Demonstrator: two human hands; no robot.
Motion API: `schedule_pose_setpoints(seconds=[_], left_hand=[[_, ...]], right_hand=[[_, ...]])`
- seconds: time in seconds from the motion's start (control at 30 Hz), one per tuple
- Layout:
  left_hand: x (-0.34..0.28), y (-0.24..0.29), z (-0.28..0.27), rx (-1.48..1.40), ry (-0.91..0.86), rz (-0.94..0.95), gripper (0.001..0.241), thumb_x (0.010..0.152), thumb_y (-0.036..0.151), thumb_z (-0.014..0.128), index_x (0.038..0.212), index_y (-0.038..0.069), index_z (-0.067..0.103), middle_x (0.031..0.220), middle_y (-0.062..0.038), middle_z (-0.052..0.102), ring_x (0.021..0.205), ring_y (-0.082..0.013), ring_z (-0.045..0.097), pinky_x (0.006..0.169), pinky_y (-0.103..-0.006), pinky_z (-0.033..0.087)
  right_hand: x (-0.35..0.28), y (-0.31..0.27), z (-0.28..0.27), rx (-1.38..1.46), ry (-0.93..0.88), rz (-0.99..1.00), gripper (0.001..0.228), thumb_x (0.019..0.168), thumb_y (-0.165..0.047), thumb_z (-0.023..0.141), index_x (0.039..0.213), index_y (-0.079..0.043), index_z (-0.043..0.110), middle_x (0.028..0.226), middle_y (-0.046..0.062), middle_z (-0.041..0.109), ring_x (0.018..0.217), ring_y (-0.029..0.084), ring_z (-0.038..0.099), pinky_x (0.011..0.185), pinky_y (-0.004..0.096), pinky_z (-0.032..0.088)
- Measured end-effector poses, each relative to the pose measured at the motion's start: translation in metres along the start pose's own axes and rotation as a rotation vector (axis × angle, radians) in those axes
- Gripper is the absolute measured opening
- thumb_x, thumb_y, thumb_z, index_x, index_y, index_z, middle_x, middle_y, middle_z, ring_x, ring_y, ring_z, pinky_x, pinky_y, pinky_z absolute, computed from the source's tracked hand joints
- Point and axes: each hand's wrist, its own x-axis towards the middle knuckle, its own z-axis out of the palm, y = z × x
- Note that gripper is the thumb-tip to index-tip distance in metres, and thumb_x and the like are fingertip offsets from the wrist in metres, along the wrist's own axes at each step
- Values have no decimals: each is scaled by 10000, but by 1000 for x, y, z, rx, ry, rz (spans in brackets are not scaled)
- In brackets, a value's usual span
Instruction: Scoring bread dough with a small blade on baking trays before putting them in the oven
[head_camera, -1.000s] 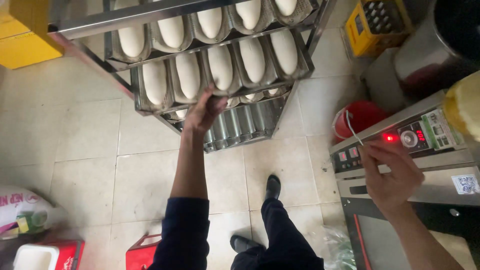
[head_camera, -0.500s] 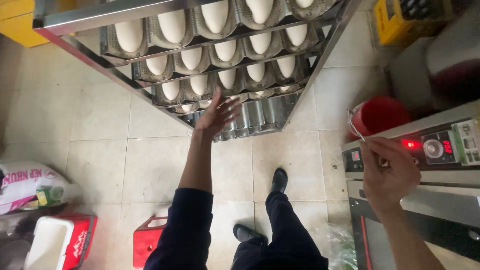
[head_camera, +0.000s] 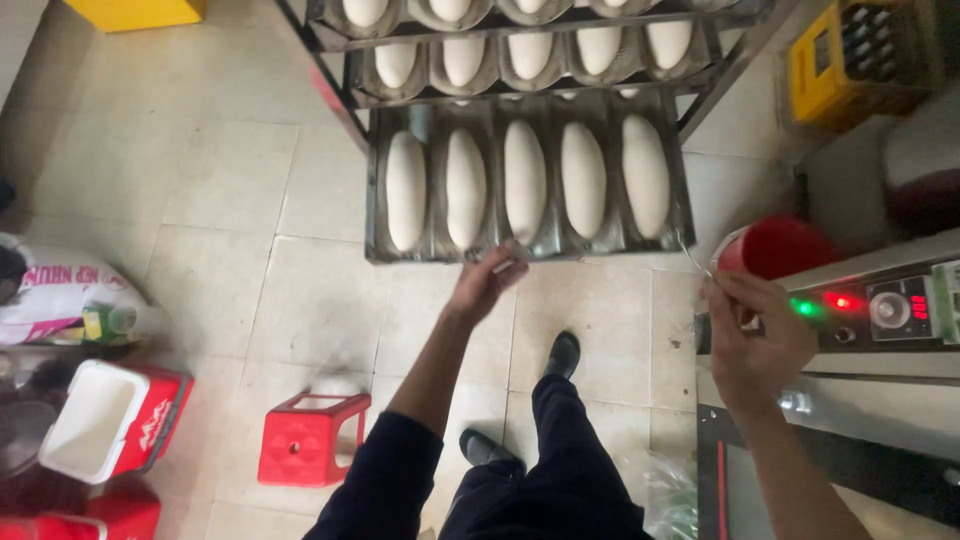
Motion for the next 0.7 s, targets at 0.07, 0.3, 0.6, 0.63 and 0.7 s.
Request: schedule_pose_setpoints(seconds=[0.07, 0.3, 0.6, 0.63, 0.7], left_hand=[[-67, -32, -6, -17, 74, -130, 442, 879, 276, 753, 1199, -17, 669, 1345, -180, 632, 1233, -327, 628, 1132, -451, 489], [-254, -93, -18, 346, -88, -605, 649, 931, 520, 577, 1381, 53, 605, 1506, -164, 575, 1452, -321, 513, 1277, -498, 238], [-312, -197, -18, 41, 78, -575, 592, 723, 260, 873, 1267, 82, 722, 1285, -36, 745, 1205, -124, 690, 1164, -247, 488], [-315, -180, -9, 29, 80, -569, 592, 723, 260, 873, 1267, 82, 722, 1285, -36, 745, 1205, -124, 690, 1164, -247, 488], [-321, -148, 9, -71, 67, -703, 610, 751, 291, 834, 1325, 133, 701, 1348, 9, 721, 1274, -83, 642, 1195, -195, 422]], right_hand=[[-5, -10, 16, 79, -7, -72, 81, 1048, 44, 751, 1103, 96, 722, 1019, 224, 739, 803, 222, 677, 652, 265, 518], [12, -103, 73, 231, -102, -397, 151, 946, 181, 769, 1077, 142, 704, 1041, 288, 733, 949, 336, 743, 682, 308, 593], [46, -138, 191, 362, -87, -667, 140, 918, 169, 813, 1008, 105, 727, 988, 237, 750, 896, 326, 748, 829, 399, 625], [52, -138, 205, 365, -98, -674, 140, 918, 169, 813, 1008, 105, 727, 988, 237, 750, 896, 326, 748, 829, 399, 625], [62, -138, 234, 366, -125, -737, 133, 926, 171, 821, 999, 111, 727, 990, 240, 746, 890, 325, 740, 822, 395, 627]])
